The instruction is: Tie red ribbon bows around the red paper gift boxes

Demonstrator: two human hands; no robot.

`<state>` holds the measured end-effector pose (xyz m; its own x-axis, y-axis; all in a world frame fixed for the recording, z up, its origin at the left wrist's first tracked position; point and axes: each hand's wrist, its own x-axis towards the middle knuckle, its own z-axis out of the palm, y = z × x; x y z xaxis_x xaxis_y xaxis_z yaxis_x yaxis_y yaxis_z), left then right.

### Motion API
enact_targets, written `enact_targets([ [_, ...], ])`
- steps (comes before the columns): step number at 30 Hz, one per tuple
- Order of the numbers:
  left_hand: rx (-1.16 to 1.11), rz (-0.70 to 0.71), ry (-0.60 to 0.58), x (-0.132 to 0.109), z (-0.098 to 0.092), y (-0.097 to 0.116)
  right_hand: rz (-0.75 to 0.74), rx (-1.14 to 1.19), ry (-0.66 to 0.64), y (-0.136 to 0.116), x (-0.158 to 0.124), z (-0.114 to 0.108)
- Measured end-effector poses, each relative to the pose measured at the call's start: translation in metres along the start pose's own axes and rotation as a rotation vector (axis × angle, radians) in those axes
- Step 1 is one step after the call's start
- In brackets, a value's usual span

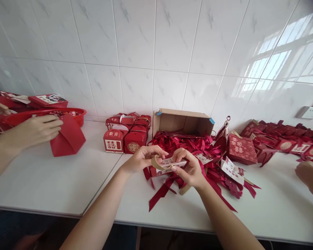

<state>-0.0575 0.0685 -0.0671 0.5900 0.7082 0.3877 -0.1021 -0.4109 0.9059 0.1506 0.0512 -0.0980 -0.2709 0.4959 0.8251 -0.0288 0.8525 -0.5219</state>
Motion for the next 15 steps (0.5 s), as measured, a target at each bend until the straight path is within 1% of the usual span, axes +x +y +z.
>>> enact_targets([
  [3, 0.118, 0.079, -0.049, -0.003, 0.002, 0.009, -0.038, 0.002, -0.032, -0.004, -0.001, 0.005],
  [6, 0.195, 0.125, -0.076, -0.005, 0.006, 0.014, -0.072, -0.011, -0.055, -0.007, -0.001, 0.008],
  [11, 0.284, 0.148, -0.071, -0.007, 0.008, 0.017, -0.106, -0.01, -0.098, -0.011, -0.001, 0.007],
  [15, 0.347, 0.176, -0.059, -0.009, 0.008, 0.017, -0.112, -0.009, -0.105, -0.011, -0.001, 0.007],
])
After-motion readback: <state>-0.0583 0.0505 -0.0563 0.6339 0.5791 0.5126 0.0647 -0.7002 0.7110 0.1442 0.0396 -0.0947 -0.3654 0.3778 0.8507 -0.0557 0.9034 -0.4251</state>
